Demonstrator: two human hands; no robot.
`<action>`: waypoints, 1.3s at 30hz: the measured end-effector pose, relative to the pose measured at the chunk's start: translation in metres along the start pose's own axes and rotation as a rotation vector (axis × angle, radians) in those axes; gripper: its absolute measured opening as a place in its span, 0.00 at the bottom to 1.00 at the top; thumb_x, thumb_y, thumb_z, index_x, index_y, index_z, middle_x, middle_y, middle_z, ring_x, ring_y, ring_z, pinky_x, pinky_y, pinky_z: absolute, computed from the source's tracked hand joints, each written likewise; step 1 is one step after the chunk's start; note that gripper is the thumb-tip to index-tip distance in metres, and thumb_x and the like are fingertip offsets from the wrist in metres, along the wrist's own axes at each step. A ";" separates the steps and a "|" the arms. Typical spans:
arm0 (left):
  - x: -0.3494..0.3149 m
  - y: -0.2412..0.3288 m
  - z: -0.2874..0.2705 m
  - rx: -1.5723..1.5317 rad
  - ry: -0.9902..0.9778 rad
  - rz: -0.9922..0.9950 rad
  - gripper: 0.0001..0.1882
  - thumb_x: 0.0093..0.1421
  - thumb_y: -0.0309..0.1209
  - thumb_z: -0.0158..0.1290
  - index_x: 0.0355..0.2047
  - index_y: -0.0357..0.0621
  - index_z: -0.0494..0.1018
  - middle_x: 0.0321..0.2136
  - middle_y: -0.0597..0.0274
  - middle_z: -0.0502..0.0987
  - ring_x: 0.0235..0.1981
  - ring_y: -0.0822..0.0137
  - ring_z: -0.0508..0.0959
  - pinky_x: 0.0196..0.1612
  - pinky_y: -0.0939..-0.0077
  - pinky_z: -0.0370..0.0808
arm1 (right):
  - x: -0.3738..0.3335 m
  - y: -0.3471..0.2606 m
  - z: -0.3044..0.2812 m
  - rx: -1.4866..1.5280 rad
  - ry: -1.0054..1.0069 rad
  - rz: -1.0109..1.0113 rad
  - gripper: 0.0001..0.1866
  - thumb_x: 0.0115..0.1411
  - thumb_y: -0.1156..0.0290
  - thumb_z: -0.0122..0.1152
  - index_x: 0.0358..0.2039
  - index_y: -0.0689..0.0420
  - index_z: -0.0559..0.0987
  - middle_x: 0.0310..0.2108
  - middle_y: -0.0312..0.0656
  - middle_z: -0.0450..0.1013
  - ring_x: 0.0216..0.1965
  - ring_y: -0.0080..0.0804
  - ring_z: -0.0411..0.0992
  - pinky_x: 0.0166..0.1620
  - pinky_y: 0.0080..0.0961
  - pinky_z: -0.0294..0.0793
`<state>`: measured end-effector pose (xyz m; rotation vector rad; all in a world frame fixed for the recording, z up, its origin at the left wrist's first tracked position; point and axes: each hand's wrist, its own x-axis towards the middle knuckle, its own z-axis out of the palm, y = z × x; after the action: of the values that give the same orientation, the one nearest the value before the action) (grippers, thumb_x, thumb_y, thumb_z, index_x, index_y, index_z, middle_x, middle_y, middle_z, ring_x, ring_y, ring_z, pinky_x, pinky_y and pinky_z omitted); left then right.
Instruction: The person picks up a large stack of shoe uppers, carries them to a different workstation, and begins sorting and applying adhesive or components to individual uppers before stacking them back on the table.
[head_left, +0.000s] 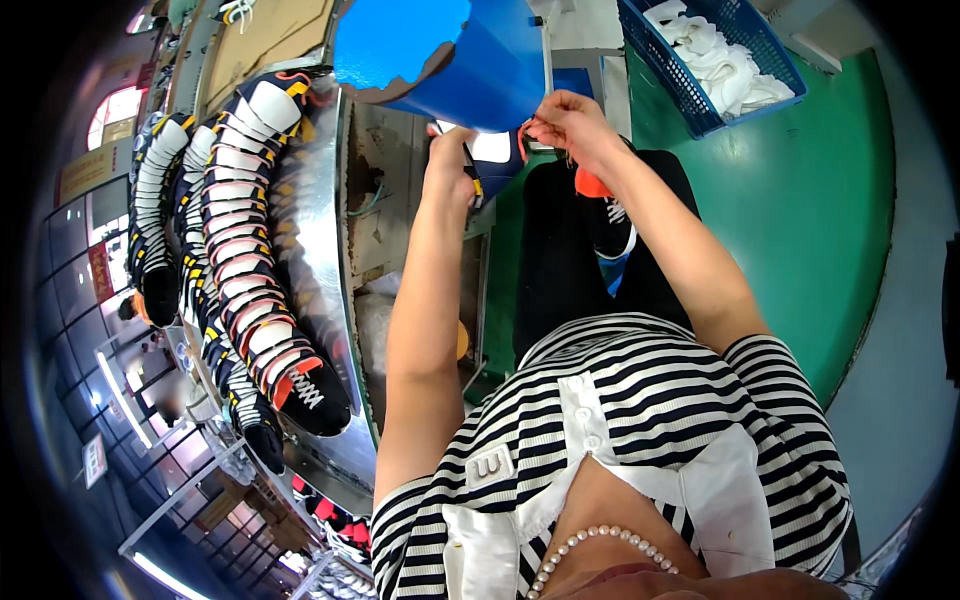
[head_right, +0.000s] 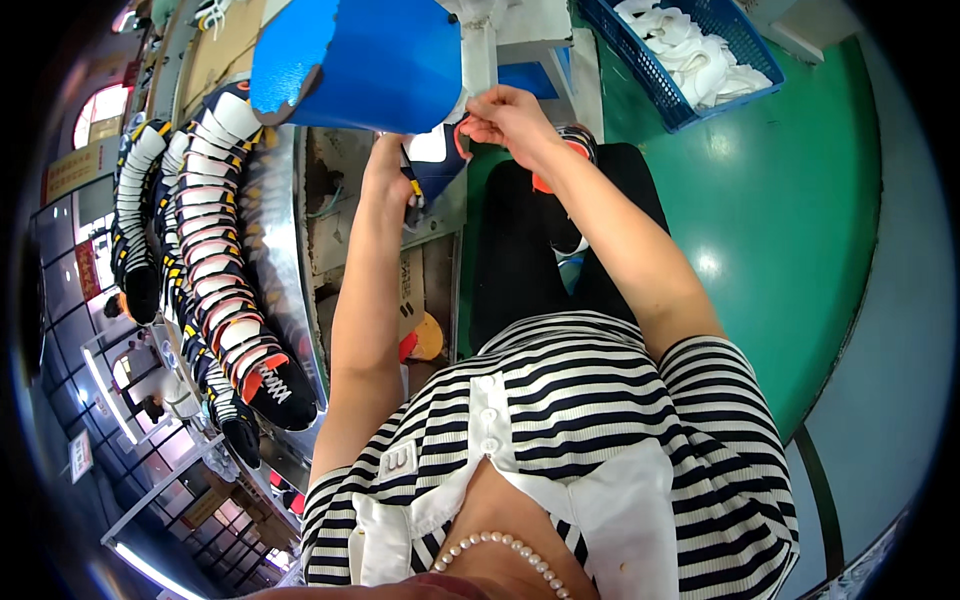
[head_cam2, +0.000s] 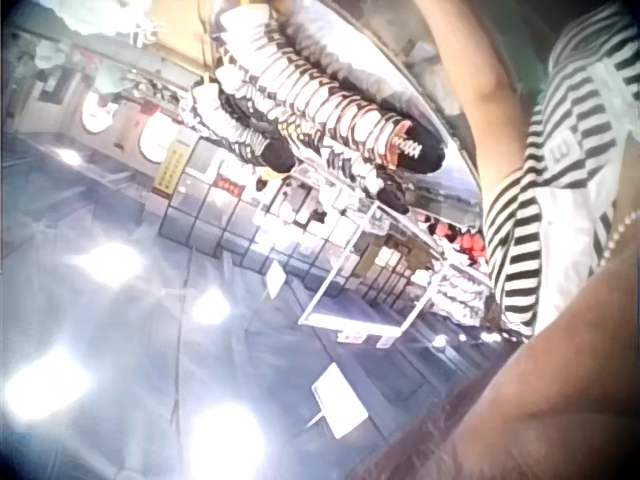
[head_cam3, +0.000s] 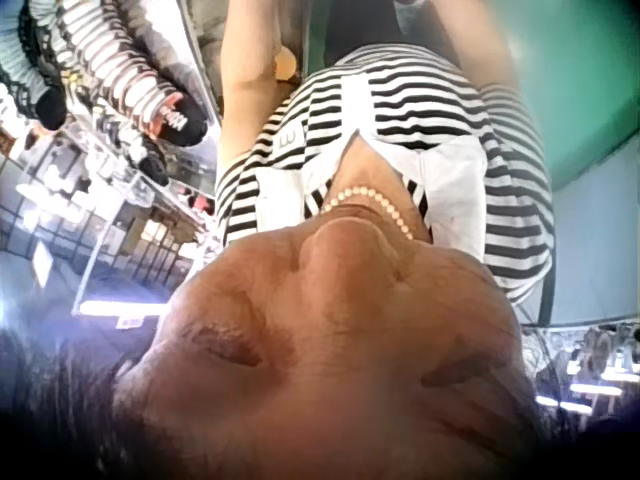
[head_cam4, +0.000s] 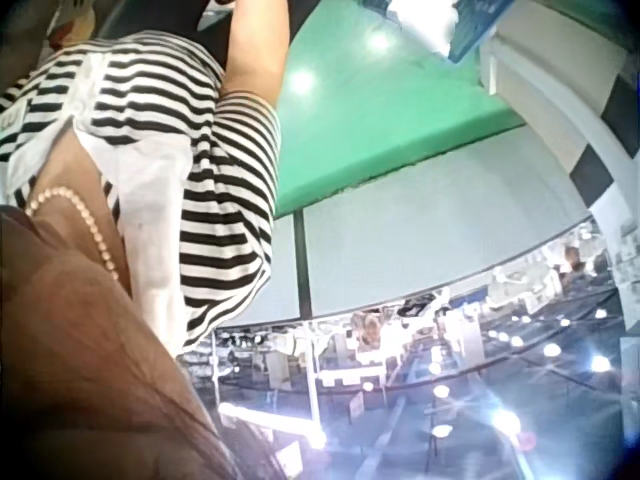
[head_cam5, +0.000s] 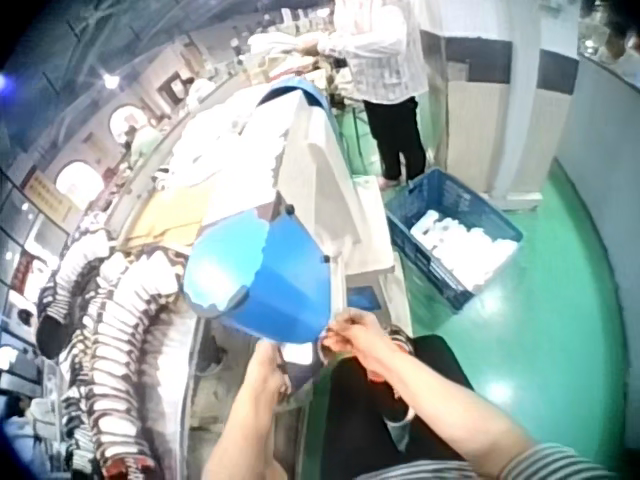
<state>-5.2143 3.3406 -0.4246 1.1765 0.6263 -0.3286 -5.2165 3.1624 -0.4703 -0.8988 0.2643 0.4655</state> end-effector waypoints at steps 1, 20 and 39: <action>0.001 -0.002 0.004 -0.152 0.018 -0.120 0.16 0.57 0.26 0.46 0.45 0.31 0.66 0.41 0.51 0.75 0.41 0.58 0.77 0.43 0.66 0.75 | 0.003 -0.006 0.003 -0.070 0.024 0.010 0.07 0.60 0.70 0.56 0.31 0.62 0.72 0.28 0.39 0.74 0.28 0.24 0.75 0.29 0.15 0.75; -0.296 -0.005 -0.183 -0.013 1.196 0.707 0.23 0.51 0.33 0.60 0.45 0.38 0.67 0.39 0.59 0.74 0.36 0.69 0.76 0.38 0.74 0.72 | 0.156 0.115 -0.204 -2.022 -0.650 0.249 0.59 0.26 0.60 0.74 0.62 0.53 0.54 0.56 0.53 0.58 0.59 0.47 0.55 0.60 0.38 0.57; -0.241 -0.007 -0.380 0.087 1.119 0.783 0.15 0.56 0.34 0.57 0.36 0.33 0.73 0.31 0.58 0.77 0.28 0.69 0.77 0.27 0.79 0.72 | 0.072 0.042 -0.146 -1.979 -0.403 0.031 0.35 0.40 0.75 0.59 0.54 0.59 0.66 0.45 0.54 0.70 0.46 0.48 0.70 0.50 0.34 0.70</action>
<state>-5.5151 3.6711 -0.3748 1.5468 1.0267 1.0515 -5.1791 3.0881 -0.6158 -2.6475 -0.7528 0.8945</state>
